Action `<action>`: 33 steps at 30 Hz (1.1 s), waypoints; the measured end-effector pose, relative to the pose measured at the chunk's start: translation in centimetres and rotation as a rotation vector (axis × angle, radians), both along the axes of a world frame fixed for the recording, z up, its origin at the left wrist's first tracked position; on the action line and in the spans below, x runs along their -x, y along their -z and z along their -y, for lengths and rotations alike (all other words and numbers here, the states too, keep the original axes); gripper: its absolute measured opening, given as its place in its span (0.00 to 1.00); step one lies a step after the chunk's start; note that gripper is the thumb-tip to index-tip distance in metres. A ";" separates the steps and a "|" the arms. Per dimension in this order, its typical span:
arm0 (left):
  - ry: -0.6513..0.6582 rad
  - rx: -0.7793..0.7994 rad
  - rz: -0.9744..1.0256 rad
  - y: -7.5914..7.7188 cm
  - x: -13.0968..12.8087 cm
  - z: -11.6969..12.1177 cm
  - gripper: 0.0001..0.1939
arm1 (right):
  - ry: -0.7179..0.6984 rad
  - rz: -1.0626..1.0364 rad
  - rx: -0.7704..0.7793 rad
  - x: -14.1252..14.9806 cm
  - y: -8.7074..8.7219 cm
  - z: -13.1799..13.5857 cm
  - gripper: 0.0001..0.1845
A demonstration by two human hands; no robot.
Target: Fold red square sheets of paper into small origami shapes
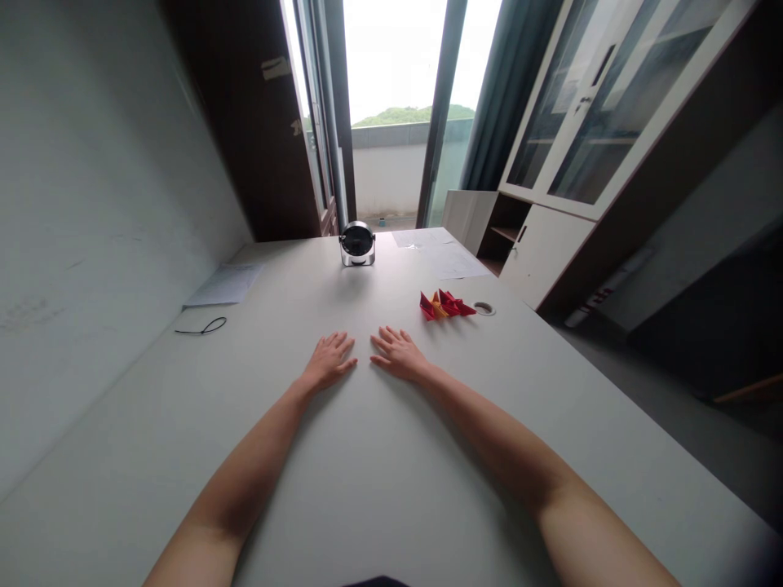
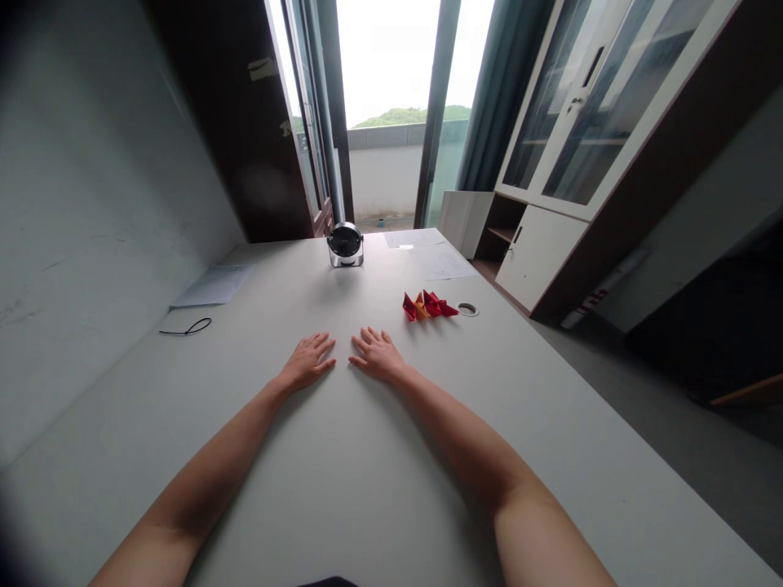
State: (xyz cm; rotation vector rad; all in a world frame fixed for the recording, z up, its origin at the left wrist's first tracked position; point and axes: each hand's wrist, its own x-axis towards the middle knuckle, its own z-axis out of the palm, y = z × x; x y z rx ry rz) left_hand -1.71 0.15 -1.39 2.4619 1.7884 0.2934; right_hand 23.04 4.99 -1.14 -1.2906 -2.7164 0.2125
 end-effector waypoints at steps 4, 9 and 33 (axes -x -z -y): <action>-0.004 -0.002 0.002 0.0 0.0 0.0 0.30 | -0.003 -0.006 -0.002 0.0 -0.1 0.1 0.38; -0.011 -0.004 0.005 -0.1 -0.1 0.1 0.30 | -0.003 0.000 0.005 0.0 -0.2 0.1 0.37; -0.004 -0.002 0.015 0.1 0.0 0.0 0.30 | 0.002 -0.004 0.000 0.0 0.0 0.0 0.38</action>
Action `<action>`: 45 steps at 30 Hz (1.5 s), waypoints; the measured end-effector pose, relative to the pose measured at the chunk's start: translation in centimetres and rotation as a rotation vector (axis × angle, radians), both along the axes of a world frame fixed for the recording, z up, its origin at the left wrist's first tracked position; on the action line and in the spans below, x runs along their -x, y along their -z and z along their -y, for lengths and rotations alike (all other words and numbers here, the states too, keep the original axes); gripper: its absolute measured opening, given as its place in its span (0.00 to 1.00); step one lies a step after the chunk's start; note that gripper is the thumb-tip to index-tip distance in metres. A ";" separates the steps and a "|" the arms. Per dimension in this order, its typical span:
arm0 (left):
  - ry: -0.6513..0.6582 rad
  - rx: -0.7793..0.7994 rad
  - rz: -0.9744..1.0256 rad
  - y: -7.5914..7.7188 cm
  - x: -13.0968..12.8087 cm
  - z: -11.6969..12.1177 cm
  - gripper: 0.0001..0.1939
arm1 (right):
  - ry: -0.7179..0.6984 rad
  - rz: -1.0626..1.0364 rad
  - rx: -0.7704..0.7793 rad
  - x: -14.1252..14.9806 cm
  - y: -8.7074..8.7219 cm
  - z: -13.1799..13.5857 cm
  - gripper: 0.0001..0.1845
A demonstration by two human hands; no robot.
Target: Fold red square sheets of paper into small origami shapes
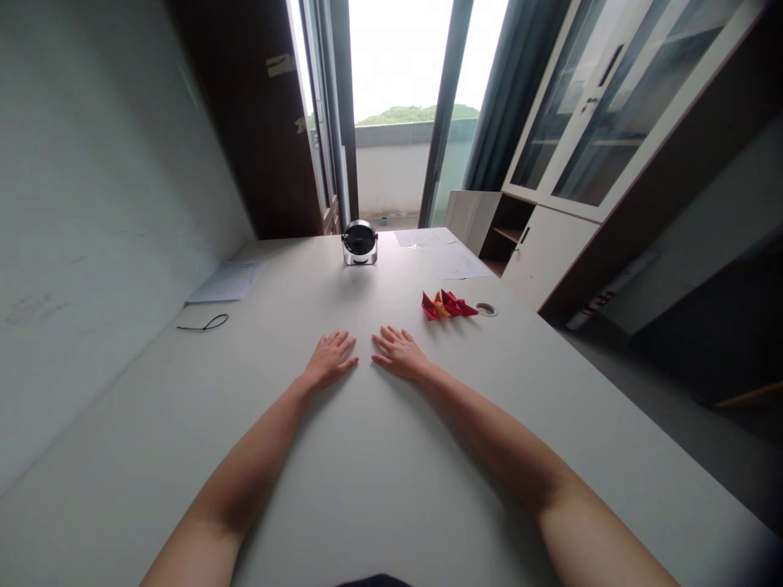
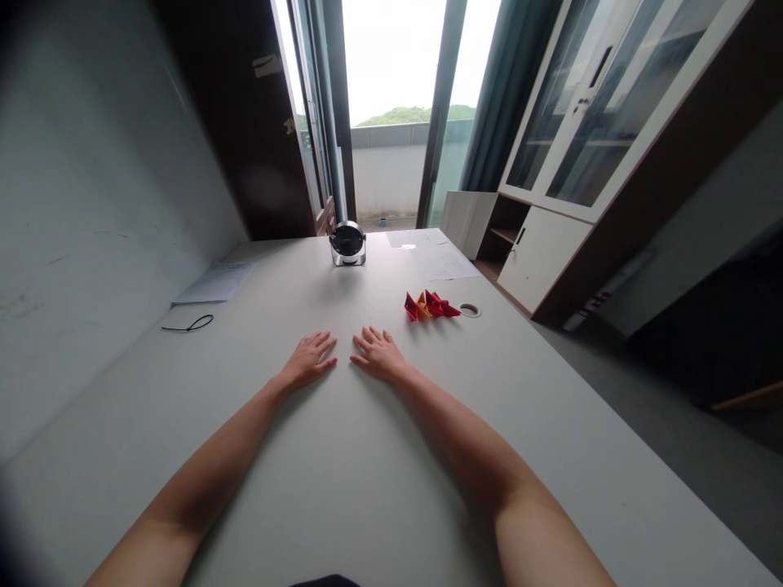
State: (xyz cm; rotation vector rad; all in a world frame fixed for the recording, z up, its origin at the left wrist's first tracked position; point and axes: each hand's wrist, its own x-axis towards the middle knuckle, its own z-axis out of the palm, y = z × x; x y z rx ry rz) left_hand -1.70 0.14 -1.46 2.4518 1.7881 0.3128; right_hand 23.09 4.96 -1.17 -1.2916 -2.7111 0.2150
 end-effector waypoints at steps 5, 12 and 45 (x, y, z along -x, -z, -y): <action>-0.002 0.002 0.004 0.0 0.0 0.0 0.30 | -0.004 -0.003 -0.001 0.0 0.0 0.0 0.38; 0.002 0.004 0.001 -0.1 0.0 0.1 0.30 | -0.002 -0.002 0.000 0.0 -0.2 0.1 0.37; 0.061 -0.036 0.098 1.1 0.9 -0.5 0.26 | 0.097 -0.302 -0.207 -1.9 0.4 -1.5 0.14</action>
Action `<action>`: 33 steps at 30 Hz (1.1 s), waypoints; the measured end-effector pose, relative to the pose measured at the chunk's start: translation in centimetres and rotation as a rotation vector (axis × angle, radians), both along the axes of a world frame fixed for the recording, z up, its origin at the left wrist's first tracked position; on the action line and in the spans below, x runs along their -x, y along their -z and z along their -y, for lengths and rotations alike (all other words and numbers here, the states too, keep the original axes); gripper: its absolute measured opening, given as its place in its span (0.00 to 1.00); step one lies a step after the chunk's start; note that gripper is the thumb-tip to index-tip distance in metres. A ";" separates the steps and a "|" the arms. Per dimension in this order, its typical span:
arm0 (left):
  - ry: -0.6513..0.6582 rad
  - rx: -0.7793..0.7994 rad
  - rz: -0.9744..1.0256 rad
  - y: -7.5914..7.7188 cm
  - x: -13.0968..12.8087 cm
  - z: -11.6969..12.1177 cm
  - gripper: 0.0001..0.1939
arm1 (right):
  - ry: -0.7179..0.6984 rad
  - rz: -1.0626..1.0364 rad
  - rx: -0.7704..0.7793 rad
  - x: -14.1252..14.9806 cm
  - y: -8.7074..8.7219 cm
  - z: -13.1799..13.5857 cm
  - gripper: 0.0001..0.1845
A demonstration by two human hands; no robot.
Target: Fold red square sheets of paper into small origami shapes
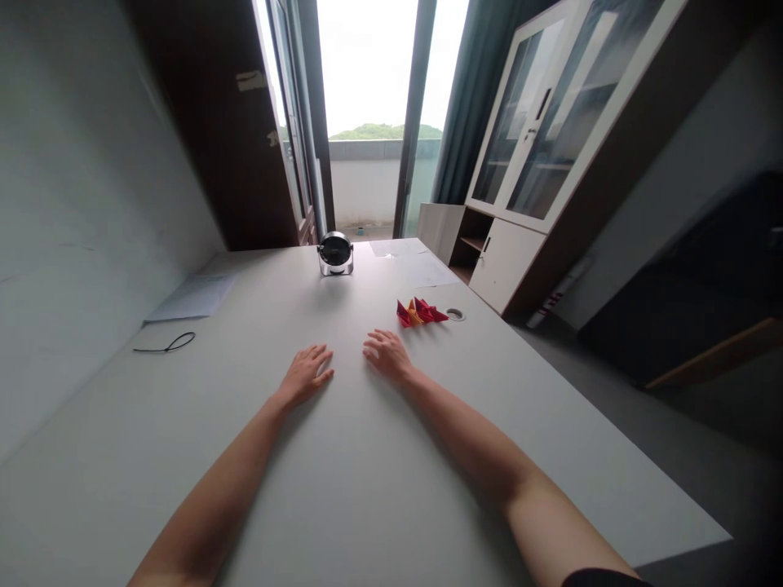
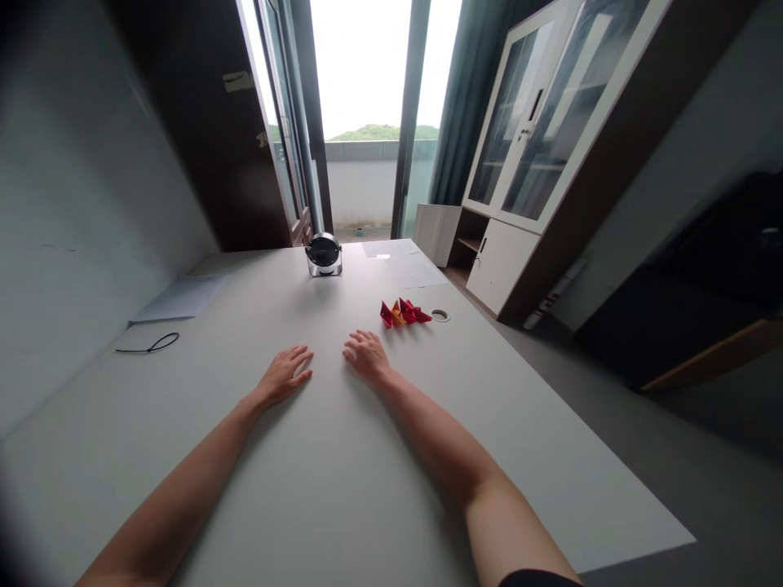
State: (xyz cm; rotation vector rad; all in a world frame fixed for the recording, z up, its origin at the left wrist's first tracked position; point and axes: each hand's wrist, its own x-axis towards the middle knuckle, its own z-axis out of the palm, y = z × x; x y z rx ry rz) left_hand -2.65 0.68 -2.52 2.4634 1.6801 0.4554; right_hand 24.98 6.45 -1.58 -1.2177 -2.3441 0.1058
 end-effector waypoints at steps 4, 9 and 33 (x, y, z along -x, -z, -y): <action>0.011 -0.010 0.047 0.2 0.2 -0.1 0.26 | 0.301 -0.152 -0.177 -2.5 -0.9 -1.5 0.13; 0.012 -0.007 0.082 0.2 0.1 0.0 0.26 | 0.578 -0.181 -0.233 -5.5 -1.1 -3.4 0.14; -0.021 -0.153 0.253 -1.1 -0.6 0.3 0.20 | -0.078 -0.077 -0.215 -0.7 -0.8 -0.6 0.08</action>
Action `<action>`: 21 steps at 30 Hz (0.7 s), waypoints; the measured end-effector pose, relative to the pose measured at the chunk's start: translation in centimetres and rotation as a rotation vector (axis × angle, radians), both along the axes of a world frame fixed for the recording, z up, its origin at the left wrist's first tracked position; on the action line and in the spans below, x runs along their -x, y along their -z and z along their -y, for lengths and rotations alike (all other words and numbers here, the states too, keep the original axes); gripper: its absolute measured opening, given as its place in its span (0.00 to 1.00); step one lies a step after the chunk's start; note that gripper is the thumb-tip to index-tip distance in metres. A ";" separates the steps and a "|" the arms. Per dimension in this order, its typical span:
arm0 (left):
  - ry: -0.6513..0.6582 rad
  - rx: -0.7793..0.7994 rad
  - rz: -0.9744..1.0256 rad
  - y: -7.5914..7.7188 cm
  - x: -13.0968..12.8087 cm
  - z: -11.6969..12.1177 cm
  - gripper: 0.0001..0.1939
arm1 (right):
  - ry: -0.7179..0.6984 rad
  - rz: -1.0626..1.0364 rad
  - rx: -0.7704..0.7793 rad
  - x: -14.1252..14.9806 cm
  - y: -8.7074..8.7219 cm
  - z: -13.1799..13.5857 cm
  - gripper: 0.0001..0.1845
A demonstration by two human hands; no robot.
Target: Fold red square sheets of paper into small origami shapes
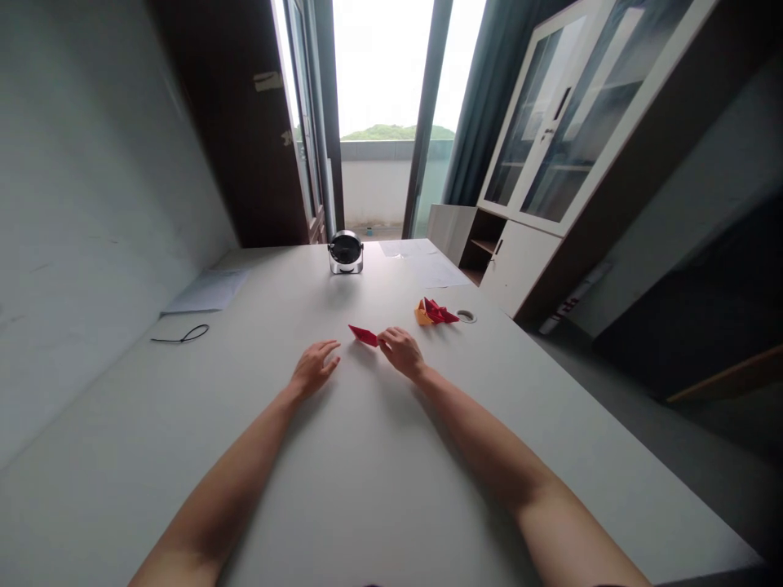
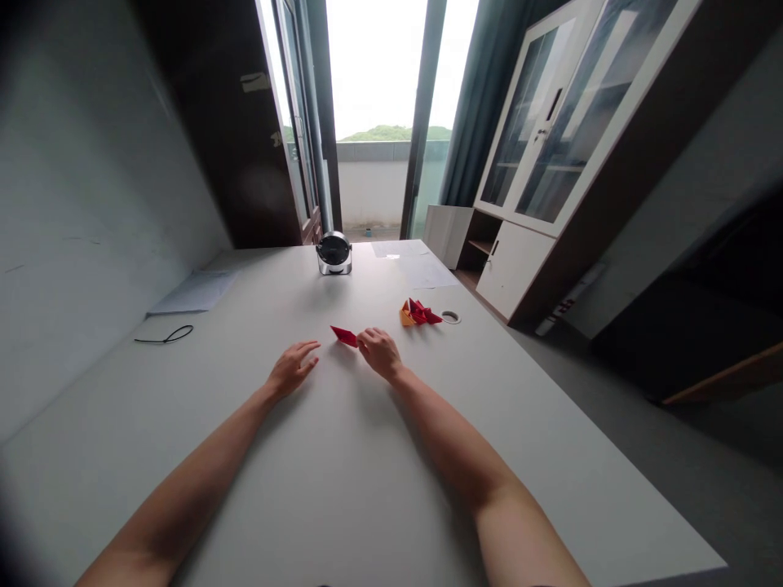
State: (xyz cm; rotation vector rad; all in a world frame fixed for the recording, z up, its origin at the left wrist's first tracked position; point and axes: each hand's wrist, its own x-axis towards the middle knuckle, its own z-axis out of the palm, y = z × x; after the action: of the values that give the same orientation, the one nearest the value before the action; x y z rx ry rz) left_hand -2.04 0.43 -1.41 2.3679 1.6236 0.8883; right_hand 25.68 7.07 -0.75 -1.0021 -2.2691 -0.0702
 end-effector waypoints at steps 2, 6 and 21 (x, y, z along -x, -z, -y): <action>-0.049 -0.063 0.067 -0.7 -0.3 0.2 0.18 | -0.151 0.095 -0.035 1.5 -0.5 1.4 0.07; -0.077 -0.125 0.106 -1.5 -0.5 0.6 0.13 | -0.261 0.193 -0.073 2.8 -1.1 2.9 0.06; -0.153 -0.046 0.038 -2.2 -0.7 1.2 0.09 | -0.309 0.147 0.041 2.8 -1.3 3.3 0.08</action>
State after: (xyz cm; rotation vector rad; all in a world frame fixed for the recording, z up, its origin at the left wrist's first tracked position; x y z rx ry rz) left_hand -1.30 -0.76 0.80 2.2656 1.8082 1.0009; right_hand 22.85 3.74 0.55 -0.6745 -2.5430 0.0360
